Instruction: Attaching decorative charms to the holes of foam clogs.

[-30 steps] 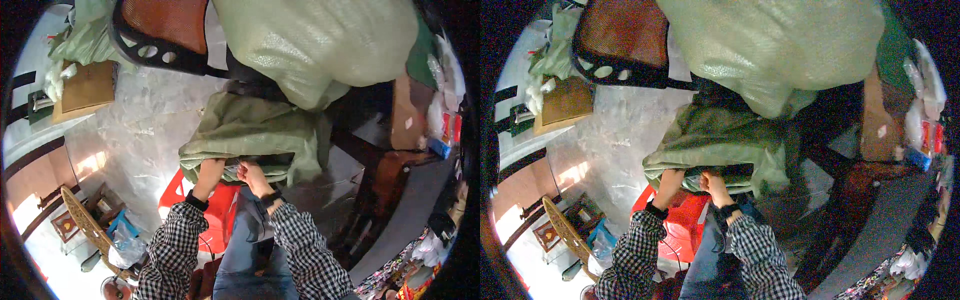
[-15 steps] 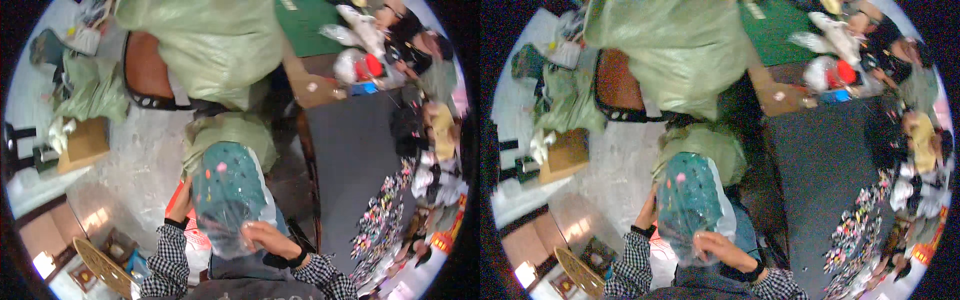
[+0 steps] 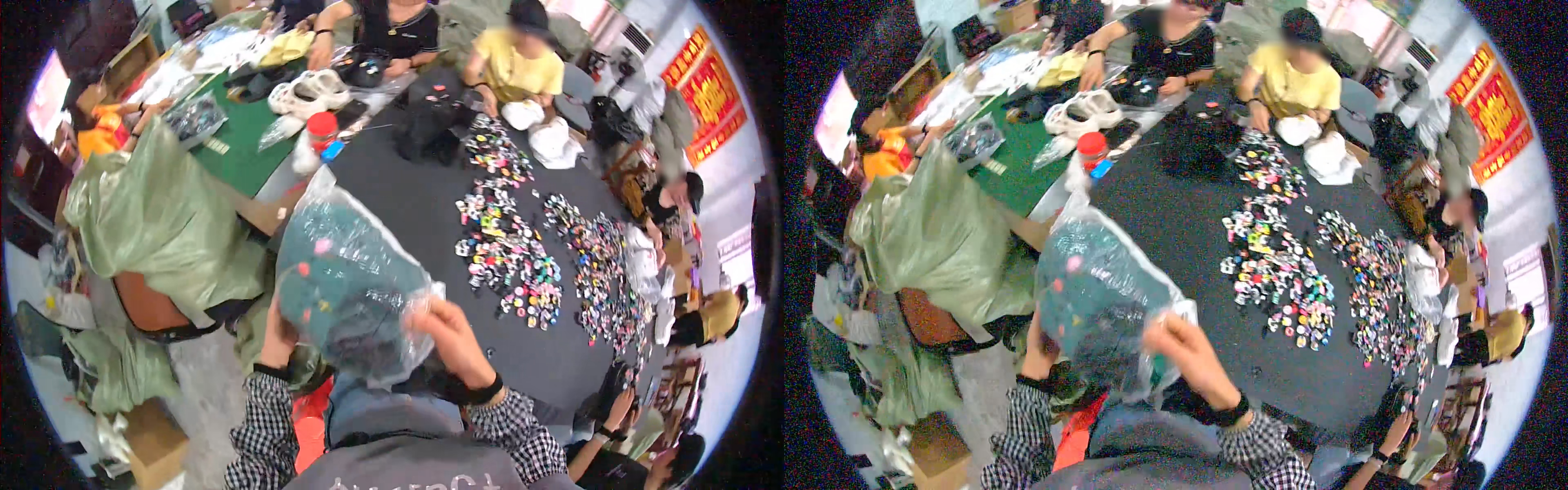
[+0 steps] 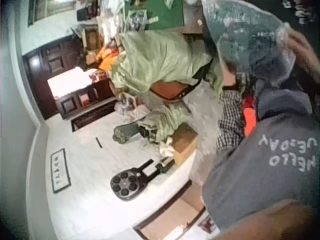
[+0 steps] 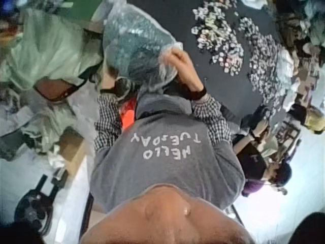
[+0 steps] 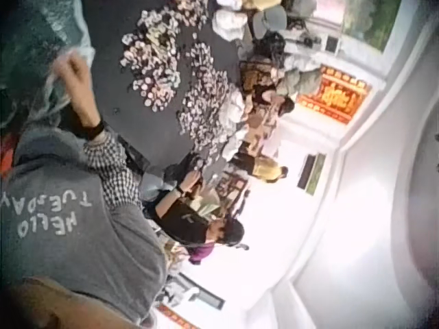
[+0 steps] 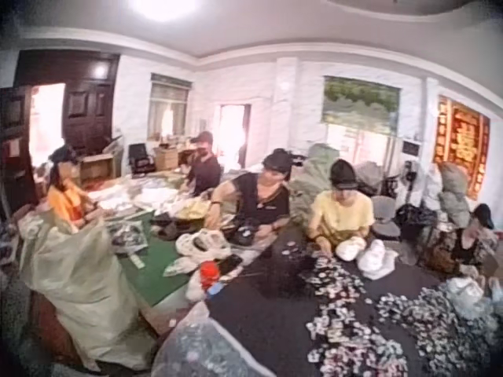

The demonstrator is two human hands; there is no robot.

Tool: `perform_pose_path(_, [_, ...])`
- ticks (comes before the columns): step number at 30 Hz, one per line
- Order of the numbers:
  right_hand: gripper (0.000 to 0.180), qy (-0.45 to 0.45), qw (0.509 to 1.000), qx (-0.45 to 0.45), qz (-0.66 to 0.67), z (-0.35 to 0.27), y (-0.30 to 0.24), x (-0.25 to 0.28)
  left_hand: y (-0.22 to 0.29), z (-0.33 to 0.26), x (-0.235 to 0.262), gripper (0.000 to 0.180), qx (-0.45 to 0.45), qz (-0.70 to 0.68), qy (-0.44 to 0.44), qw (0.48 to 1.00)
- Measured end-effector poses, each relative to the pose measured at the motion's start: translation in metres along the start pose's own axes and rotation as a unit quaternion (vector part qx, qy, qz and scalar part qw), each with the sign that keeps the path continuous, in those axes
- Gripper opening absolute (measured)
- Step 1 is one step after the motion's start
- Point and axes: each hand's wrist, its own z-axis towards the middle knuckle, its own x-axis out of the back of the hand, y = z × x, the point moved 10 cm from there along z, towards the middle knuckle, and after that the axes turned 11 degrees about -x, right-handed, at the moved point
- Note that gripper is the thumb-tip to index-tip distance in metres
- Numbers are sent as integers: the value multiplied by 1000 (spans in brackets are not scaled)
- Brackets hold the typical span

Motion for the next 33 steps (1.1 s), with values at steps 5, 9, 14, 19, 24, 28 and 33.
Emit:
perform_pose_path(5, [23,65,992,73,-77,-3,8,111,-93,73,-29,37,86,-7,29,996])
perform_pose_path(9, [18,202,941,99,-252,-81,23,181,-76,74,-76,35,-232,565,-200,766])
perform_pose_path(14, [19,321,889,10,-325,-167,83,254,-141,69,3,36,157,-6,52,986])
perform_pose_path(19, [34,326,856,-56,-398,-156,138,242,-147,90,-9,32,217,80,59,971])
perform_pose_path(24, [32,358,840,-90,-397,-136,160,250,-127,127,-9,32,64,182,-104,976])
perform_pose_path(28, [29,301,831,-149,-443,-113,156,255,-144,152,10,40,124,179,-45,975])
perform_pose_path(33, [28,319,849,-142,-397,-75,139,287,-144,186,-6,36,113,118,-15,986])
